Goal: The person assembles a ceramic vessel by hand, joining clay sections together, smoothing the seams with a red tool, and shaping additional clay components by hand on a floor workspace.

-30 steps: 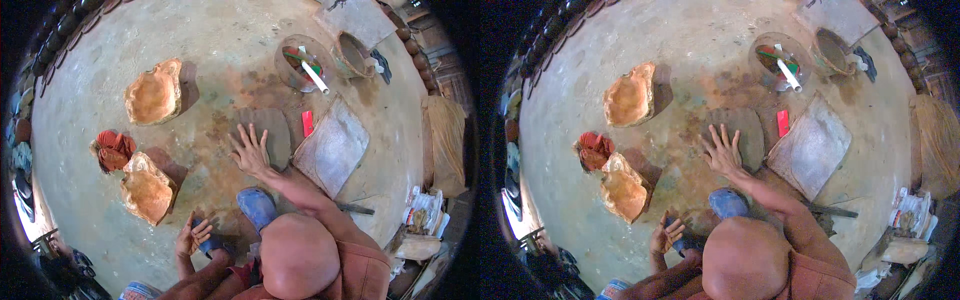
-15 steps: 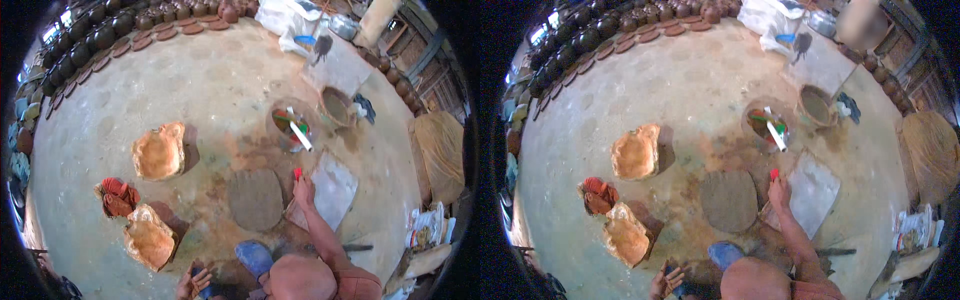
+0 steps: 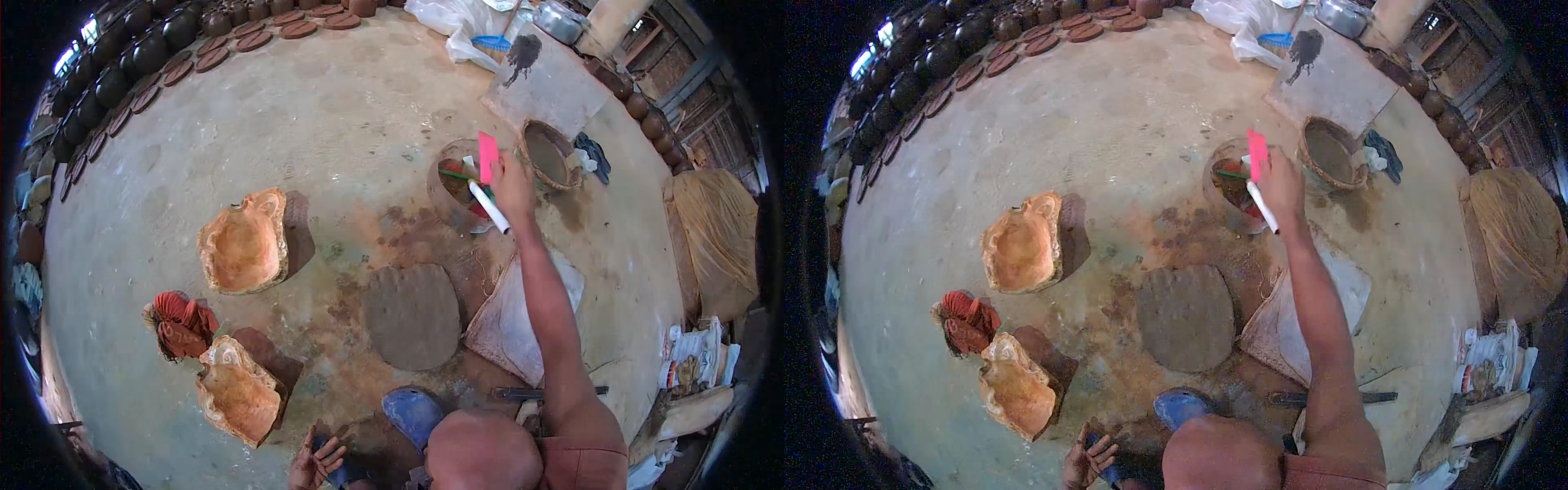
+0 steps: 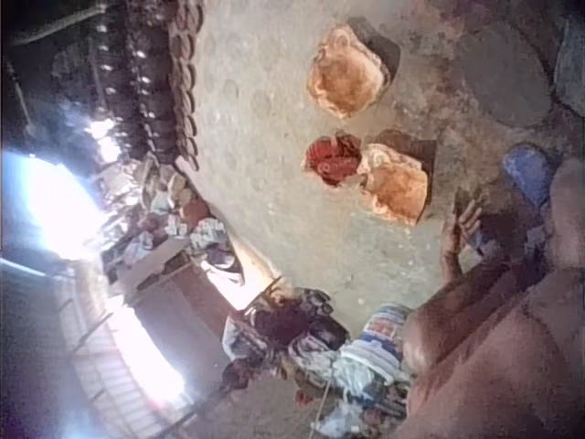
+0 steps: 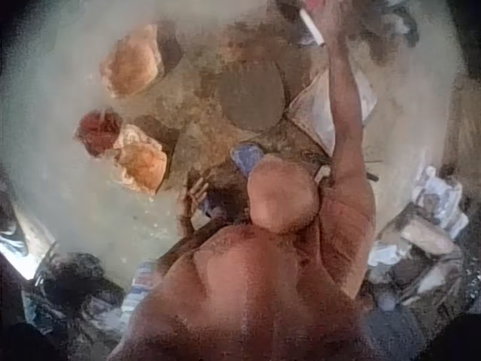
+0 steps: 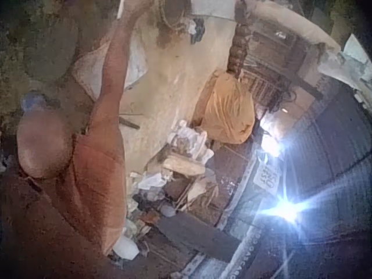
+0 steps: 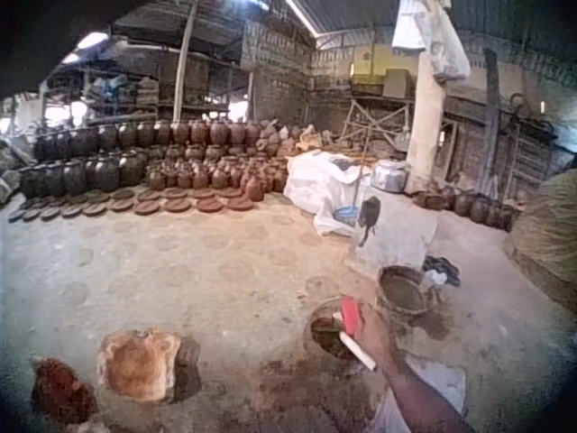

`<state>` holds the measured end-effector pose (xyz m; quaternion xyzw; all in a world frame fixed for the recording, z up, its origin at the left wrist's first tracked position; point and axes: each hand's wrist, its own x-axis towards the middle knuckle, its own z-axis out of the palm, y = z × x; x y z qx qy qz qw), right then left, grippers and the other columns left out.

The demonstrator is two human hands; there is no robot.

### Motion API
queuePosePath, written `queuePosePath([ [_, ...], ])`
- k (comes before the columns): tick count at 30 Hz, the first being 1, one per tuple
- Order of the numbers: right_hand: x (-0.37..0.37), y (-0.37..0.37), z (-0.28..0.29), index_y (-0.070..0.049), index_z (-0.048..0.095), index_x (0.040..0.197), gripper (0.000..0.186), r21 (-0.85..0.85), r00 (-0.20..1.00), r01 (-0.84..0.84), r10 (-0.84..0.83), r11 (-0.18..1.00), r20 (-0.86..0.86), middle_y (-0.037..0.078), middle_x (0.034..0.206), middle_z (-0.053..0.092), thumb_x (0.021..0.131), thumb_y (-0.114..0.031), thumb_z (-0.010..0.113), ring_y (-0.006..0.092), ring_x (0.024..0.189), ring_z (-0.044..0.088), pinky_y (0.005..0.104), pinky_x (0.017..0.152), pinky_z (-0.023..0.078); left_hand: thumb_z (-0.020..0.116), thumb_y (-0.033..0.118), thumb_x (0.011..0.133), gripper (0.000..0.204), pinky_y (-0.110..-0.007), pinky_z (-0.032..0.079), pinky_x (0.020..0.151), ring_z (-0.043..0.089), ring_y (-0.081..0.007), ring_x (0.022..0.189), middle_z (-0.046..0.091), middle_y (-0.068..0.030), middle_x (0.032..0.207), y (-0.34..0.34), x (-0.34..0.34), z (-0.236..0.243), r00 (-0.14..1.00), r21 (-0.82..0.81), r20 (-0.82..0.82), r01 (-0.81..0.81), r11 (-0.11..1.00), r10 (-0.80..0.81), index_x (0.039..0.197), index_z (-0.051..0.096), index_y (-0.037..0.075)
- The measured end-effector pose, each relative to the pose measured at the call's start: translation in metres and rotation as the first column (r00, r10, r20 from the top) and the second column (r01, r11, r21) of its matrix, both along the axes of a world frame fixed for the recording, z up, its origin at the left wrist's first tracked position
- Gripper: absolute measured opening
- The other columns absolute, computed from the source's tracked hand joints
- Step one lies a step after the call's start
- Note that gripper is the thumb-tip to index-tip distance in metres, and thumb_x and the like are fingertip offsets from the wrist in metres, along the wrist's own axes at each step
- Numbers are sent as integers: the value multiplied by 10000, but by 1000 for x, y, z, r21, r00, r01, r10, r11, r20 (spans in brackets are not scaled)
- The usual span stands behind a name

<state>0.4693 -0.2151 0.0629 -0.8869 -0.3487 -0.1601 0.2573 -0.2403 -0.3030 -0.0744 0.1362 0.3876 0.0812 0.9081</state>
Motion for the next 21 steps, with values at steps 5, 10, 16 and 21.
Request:
queuePosePath([
  [5, 56, 65, -36, -17, 729, 1074, 267, -413, 975, -115, 23, 904, -221, 250, 1060, 727, 894, -211, 699, 425, 993, 715, 508, 878, 557, 569, 576, 1007, 858, -502, 410, 1143, 401, -375, 1484, 303, -163, 1676, 3, -6, -1, 1000, 0, -21, -15, 1000, 15, 1673, 85, 334],
  [10, 75, 87, -110, 39, 706, 1117, 356, -592, 977, -74, -61, 803, -205, 294, 1151, 704, 806, -132, 736, 425, 1093, 697, 499, 935, 565, 546, 626, 997, 872, -498, 389, 1158, 382, -386, 1496, 294, -152, 1684, 2, 2, 10, 995, 18, -100, 23, 1000, -21, 1673, 77, 338],
  [16, 100, 66, -93, -32, 711, 1157, 389, -607, 994, -26, -44, 794, -100, 271, 1116, 719, 831, -245, 717, 434, 1069, 697, 487, 915, 563, 591, 451, 1031, 826, -525, 551, 1037, 572, -440, 1323, 501, -267, 1509, -7, -1, -11, 984, -76, -38, -177, 981, 174, 1665, 100, 255],
  [21, -30, 34, -34, -23, 669, 989, 208, -28, 978, -185, 181, 982, -99, 255, 885, 708, 887, -199, 629, 457, 876, 697, 576, 773, 534, 590, 462, 1024, 829, -515, 552, 1037, 571, -457, 1317, 468, -267, 1539, 0, -16, -9, 982, -38, 23, -187, 982, 187, 1666, 93, 293],
])
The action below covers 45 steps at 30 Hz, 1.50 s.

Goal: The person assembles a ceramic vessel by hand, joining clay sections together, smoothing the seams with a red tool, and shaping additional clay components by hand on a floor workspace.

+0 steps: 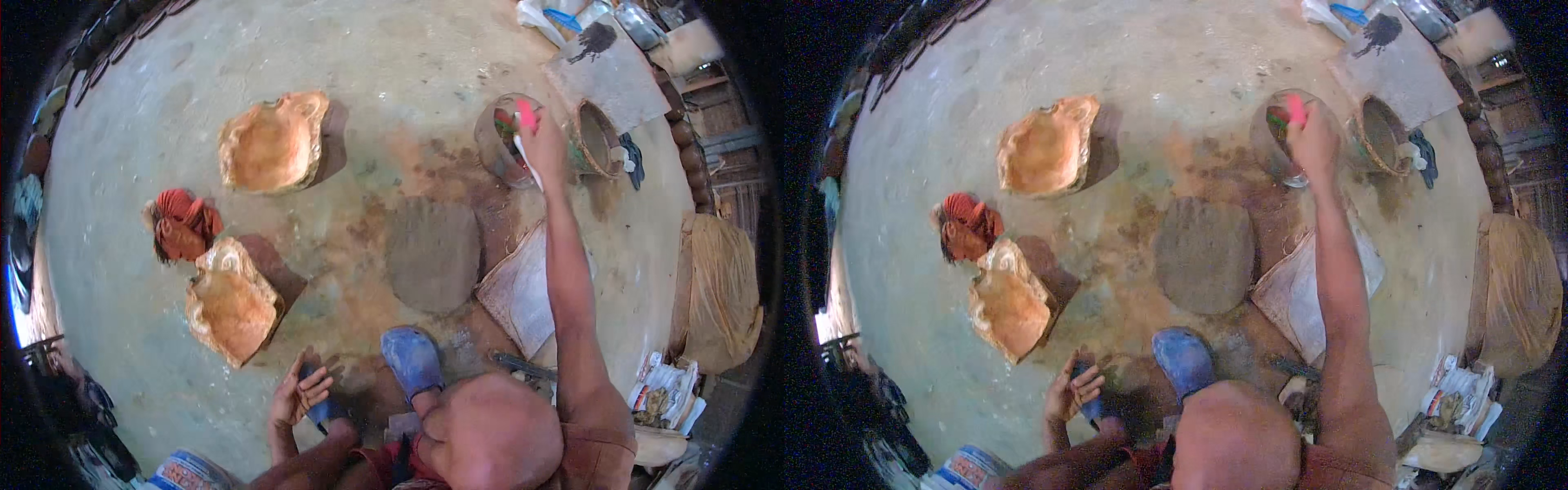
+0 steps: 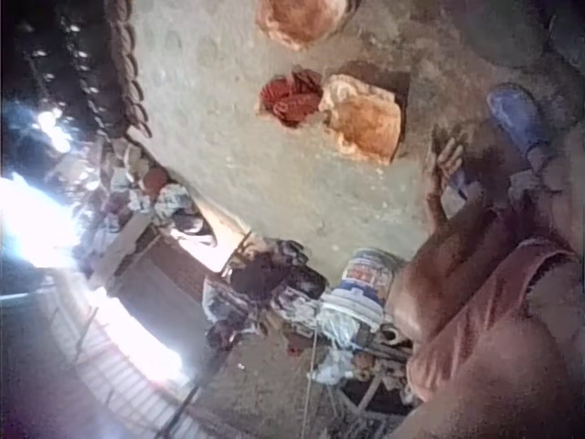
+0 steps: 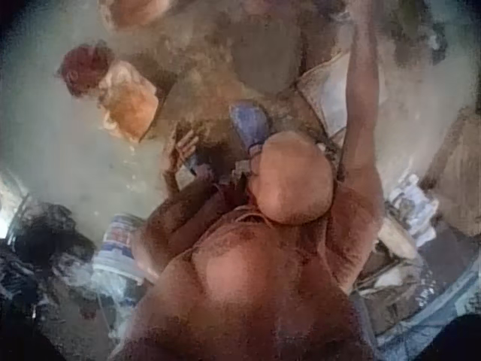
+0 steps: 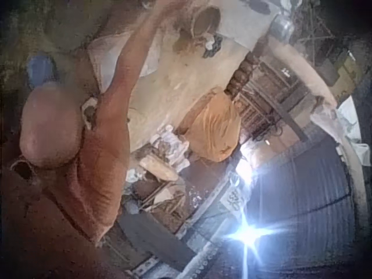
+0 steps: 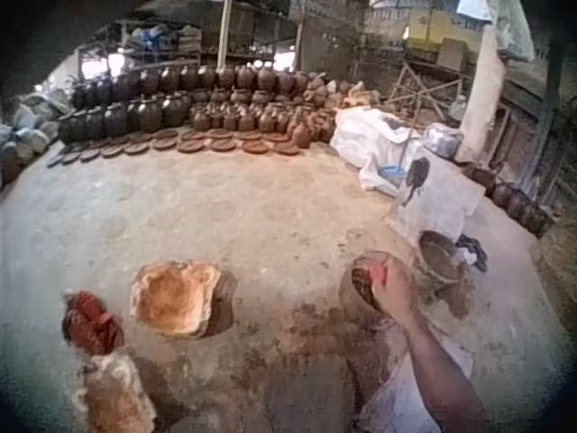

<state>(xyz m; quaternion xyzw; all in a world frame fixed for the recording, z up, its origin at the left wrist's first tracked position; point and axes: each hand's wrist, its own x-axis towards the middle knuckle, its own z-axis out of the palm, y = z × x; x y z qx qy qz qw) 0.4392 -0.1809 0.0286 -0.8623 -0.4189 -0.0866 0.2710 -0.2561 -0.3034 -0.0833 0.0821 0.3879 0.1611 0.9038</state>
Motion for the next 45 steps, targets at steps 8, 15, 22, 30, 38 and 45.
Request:
queuePosePath([
  [8, -150, -54, -120, -67, 708, 1016, 169, -300, 903, -417, 429, 858, -29, 155, 898, 662, 869, -112, 639, 389, 879, 652, 501, 788, 538, 522, 431, 1063, 763, -523, 535, 1057, 548, -458, 1344, 452, -274, 1548, -2, 11, -9, 997, 22, 77, 15, 1000, -16, 1668, 86, 266],
  [15, -204, -65, -144, -115, 748, 1140, 345, -250, 911, -378, 406, 892, 73, 61, 985, 617, 824, -32, 639, 296, 995, 602, 464, 821, 500, 613, 423, 1024, 859, -505, 560, 1029, 571, -442, 1324, 457, -272, 1546, -8, 10, -7, 992, 1, 101, -71, 998, 70, 1668, 73, 246],
  [22, -245, -114, -134, -124, 751, 1161, 382, -310, 761, -600, 645, 738, 64, 32, 1036, 637, 792, -77, 665, 270, 1036, 596, 434, 799, 479, 572, 406, 1047, 810, -520, 538, 1052, 536, -454, 1357, 435, -259, 1569, 3, 5, -2, 990, 21, 142, -18, 1000, 15, 1668, 72, 263],
  [30, -208, -98, -120, -105, 753, 1110, 310, -313, 789, -575, 613, 756, 34, 76, 999, 653, 821, -82, 644, 306, 945, 626, 476, 808, 512, 574, 406, 1044, 820, -512, 525, 1069, 515, -449, 1381, 412, -257, 1586, -4, 15, -9, 981, 11, 185, -52, 999, 49, 1670, 63, 264],
  [38, -228, -77, -148, -94, 749, 1111, 301, -273, 786, -590, 618, 759, 21, 52, 1011, 657, 832, -80, 636, 284, 998, 606, 439, 809, 500, 589, 410, 1039, 836, -506, 534, 1064, 535, -425, 1370, 442, -257, 1564, -3, 12, -5, 987, 16, 148, -72, 997, 69, 1670, 69, 235],
  [45, -234, -183, -121, -98, 733, 1121, 350, -337, 604, -761, 795, 554, -58, 43, 1085, 668, 779, -109, 658, 269, 1056, 587, 449, 886, 470, 620, 487, 1004, 887, -493, 536, 1061, 514, -409, 1393, 408, -210, 1603, 7, 6, -3, 982, 62, 190, 11, 998, -22, 1668, 66, 291],
])
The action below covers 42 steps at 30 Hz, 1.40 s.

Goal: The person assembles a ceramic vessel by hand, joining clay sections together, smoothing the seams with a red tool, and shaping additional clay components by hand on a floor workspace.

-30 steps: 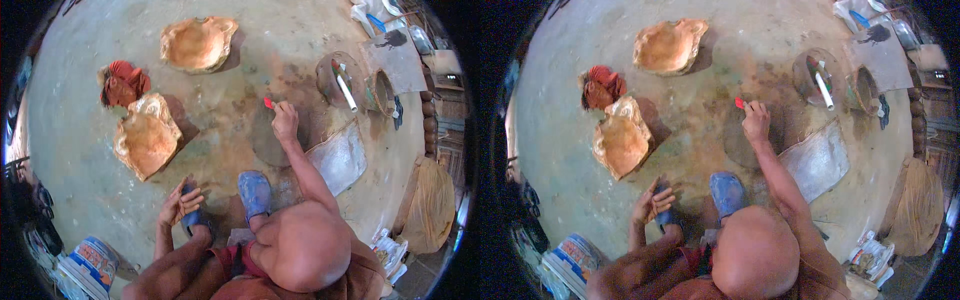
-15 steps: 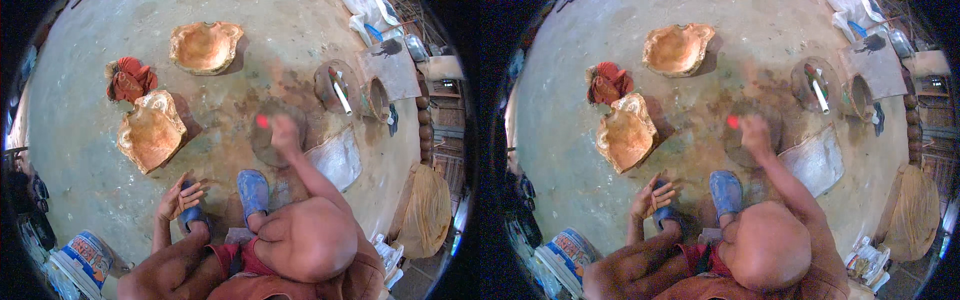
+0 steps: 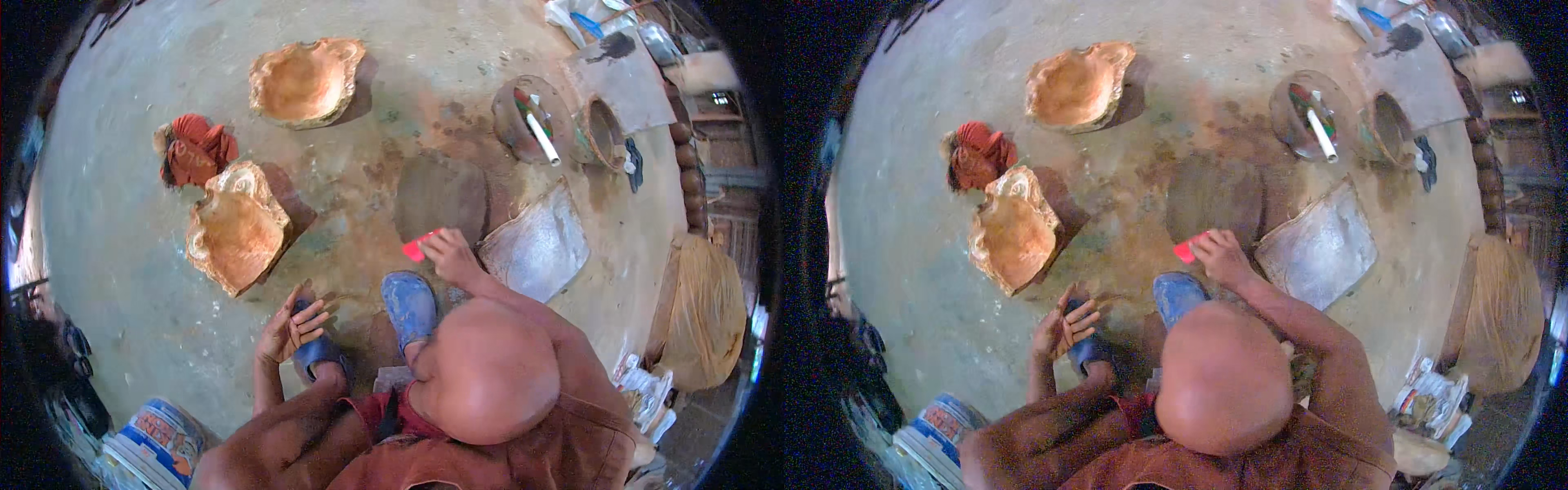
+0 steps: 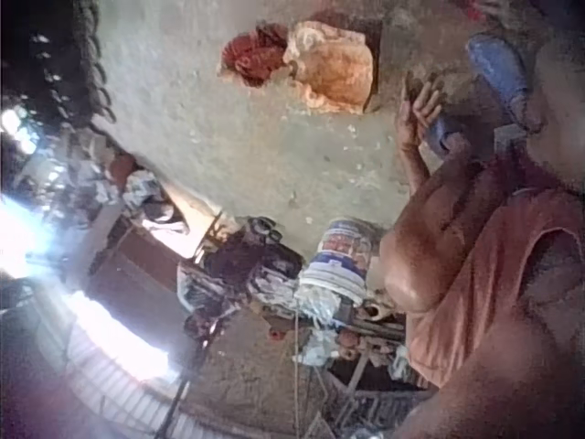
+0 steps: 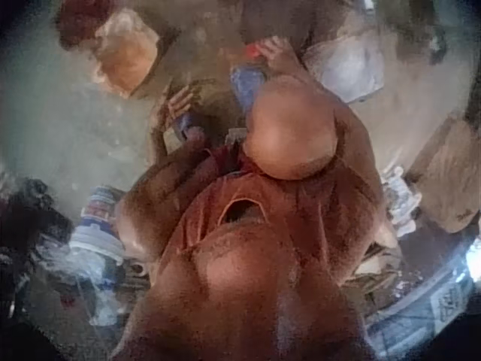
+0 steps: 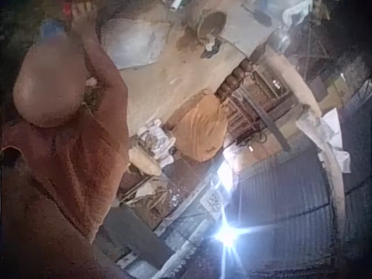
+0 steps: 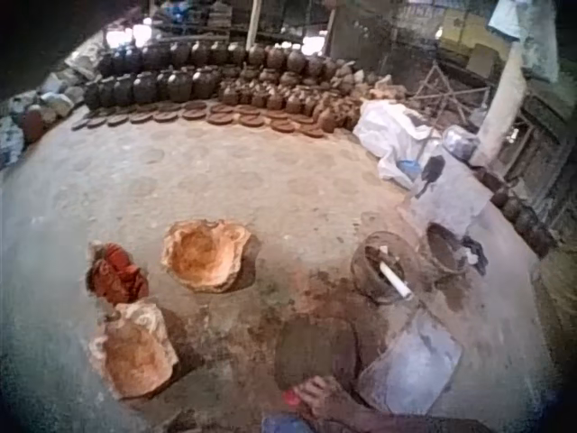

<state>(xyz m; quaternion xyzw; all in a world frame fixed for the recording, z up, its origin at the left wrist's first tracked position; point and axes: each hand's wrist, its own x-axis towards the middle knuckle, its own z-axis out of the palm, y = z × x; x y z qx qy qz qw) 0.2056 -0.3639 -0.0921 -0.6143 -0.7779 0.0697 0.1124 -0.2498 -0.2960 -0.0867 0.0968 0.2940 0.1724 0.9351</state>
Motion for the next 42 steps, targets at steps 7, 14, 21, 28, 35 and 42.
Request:
queuePosePath([
  [7, 75, 41, 25, -117, 730, 1128, 335, -54, 980, 126, -116, 991, 160, 67, 1100, 665, 808, -86, 633, 286, 1080, 601, 469, 850, 506, 569, 477, 1036, 787, -493, 555, 1040, 529, -391, 1381, 434, -207, 1583, -12, 1, -3, 991, 41, -98, -84, 996, 87, 1663, 128, 299],
  [14, 81, 94, -18, -103, 738, 1098, 313, 114, 951, 294, -303, 949, 64, 51, 1028, 649, 811, -75, 615, 293, 1011, 592, 452, 830, 488, 596, 438, 1031, 826, -507, 535, 1069, 503, -403, 1404, 416, -232, 1590, -9, 11, 0, 996, -19, -74, -55, 998, 53, 1667, 92, 287],
  [21, 18, -51, 5, -106, 727, 1094, 336, 27, 995, 99, -98, 995, -35, 67, 1029, 637, 772, -99, 628, 290, 1010, 578, 471, 820, 468, 601, 459, 1024, 836, -506, 536, 1065, 487, -409, 1416, 404, -224, 1602, -8, 9, 2, 989, -16, -111, -96, 995, 94, 1666, 89, 300],
  [28, 122, 59, -1, -113, 741, 1024, 277, 163, 919, 376, -390, 912, 57, 79, 959, 628, 775, -67, 630, 307, 986, 602, 453, 830, 509, 567, 454, 1043, 787, -516, 526, 1073, 471, -424, 1425, 393, -222, 1609, -12, 13, 0, 996, -19, -57, -74, 997, 72, 1665, 112, 294],
  [35, 104, 52, -11, -56, 738, 1033, 291, 71, 959, 281, -283, 957, 24, 95, 947, 647, 776, -10, 610, 312, 920, 605, 435, 774, 502, 514, 464, 1064, 741, -504, 531, 1070, 490, -406, 1415, 380, -223, 1616, -9, 4, 8, 988, -7, -128, -92, 996, 91, 1665, 109, 307],
  [42, 27, -59, -6, -98, 733, 1090, 328, 21, 968, 237, -238, 971, 80, 80, 974, 598, 785, -69, 615, 300, 1018, 578, 469, 815, 494, 511, 471, 1064, 744, -484, 525, 1081, 470, -396, 1433, 351, -221, 1633, -7, 2, -1, 996, -12, -50, -74, 997, 73, 1664, 96, 325],
])
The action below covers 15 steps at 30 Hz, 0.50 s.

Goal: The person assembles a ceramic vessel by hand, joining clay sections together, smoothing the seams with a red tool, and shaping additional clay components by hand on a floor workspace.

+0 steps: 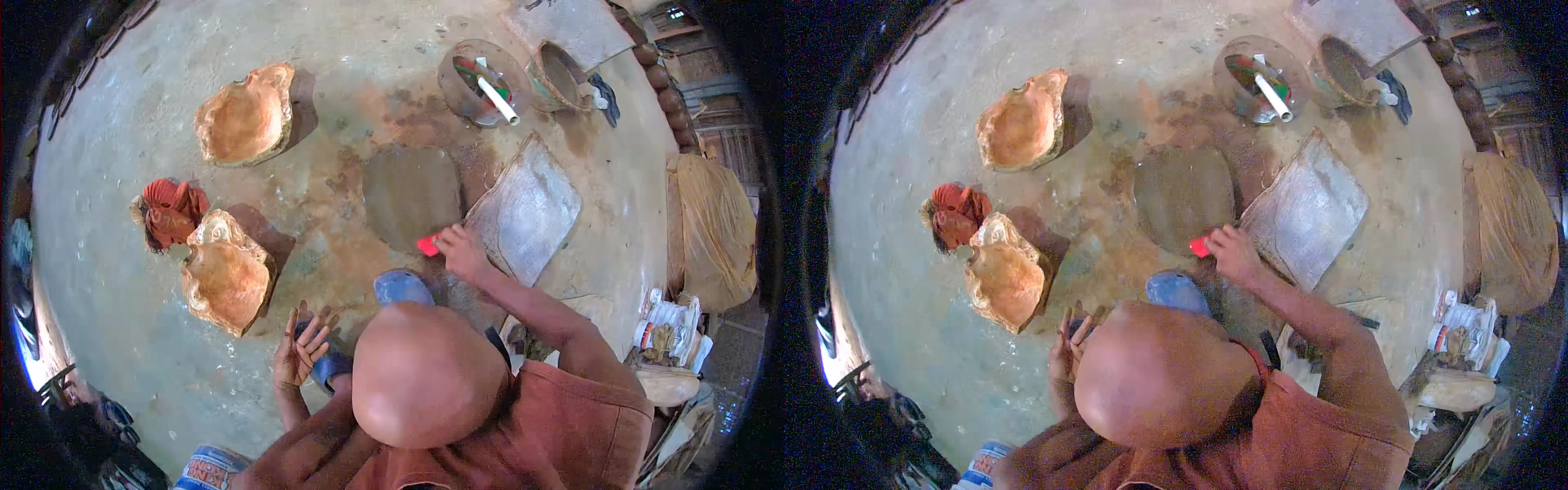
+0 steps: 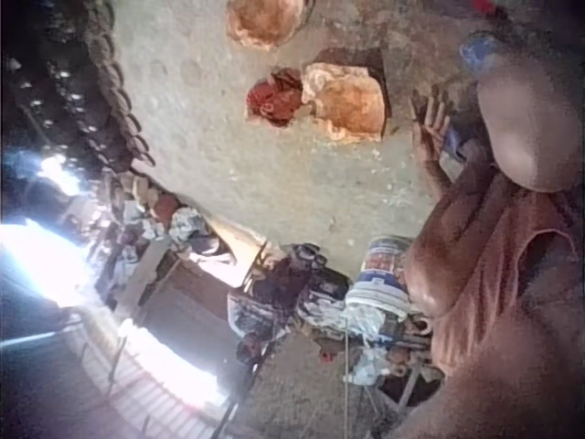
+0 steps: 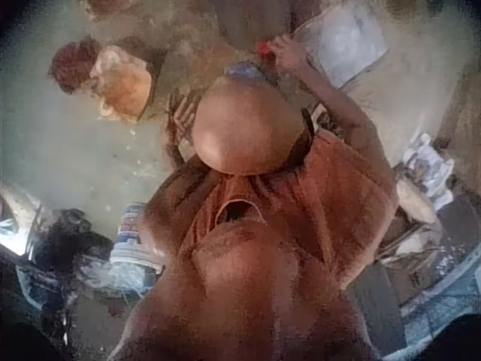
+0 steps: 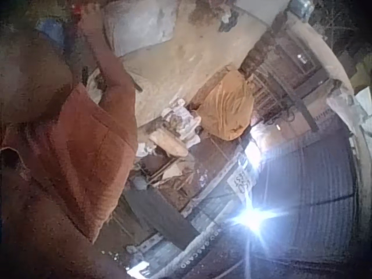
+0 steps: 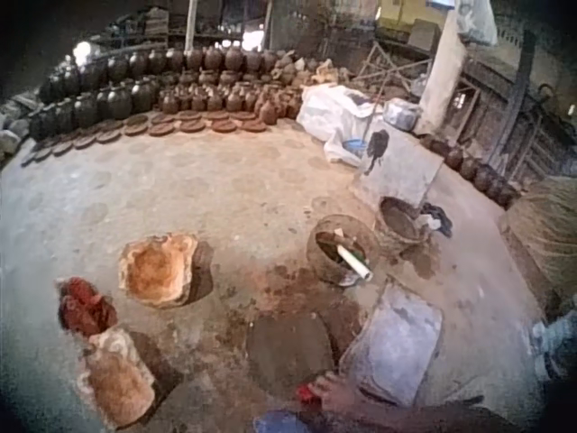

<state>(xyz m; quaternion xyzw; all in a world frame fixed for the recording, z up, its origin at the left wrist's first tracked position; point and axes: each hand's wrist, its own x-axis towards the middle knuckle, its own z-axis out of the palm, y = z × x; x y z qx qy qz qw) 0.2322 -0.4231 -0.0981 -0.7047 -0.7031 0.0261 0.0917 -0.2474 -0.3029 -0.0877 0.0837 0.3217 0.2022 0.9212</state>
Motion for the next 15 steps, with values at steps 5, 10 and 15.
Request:
queuePosePath([
  [5, 62, 52, -12, -59, 740, 972, 184, 42, 976, 219, -219, 975, -15, 111, 896, 600, 825, -66, 629, 324, 915, 583, 470, 782, 497, 519, 483, 1057, 753, -492, 520, 1084, 465, -395, 1438, 354, -216, 1633, 0, 9, -3, 1000, 18, 6, 26, 999, -26, 1663, 102, 325],
  [10, 111, 126, -2, -45, 748, 963, 199, 186, 975, 224, -218, 957, -55, 116, 878, 613, 833, -8, 602, 334, 893, 596, 461, 774, 500, 527, 502, 1049, 765, -496, 526, 1076, 472, -396, 1431, 365, -208, 1630, -5, 2, -4, 999, 24, -20, 40, 999, -39, 1663, 106, 323],
  [15, 63, 63, -5, -59, 762, 1018, 266, -44, 984, 177, -178, 983, -26, 106, 914, 632, 790, -24, 629, 324, 948, 615, 440, 802, 527, 549, 492, 1042, 782, -512, 530, 1067, 471, -395, 1432, 363, -211, 1629, -6, -1, -4, 998, -6, -53, -32, 999, 32, 1664, 105, 323],
])
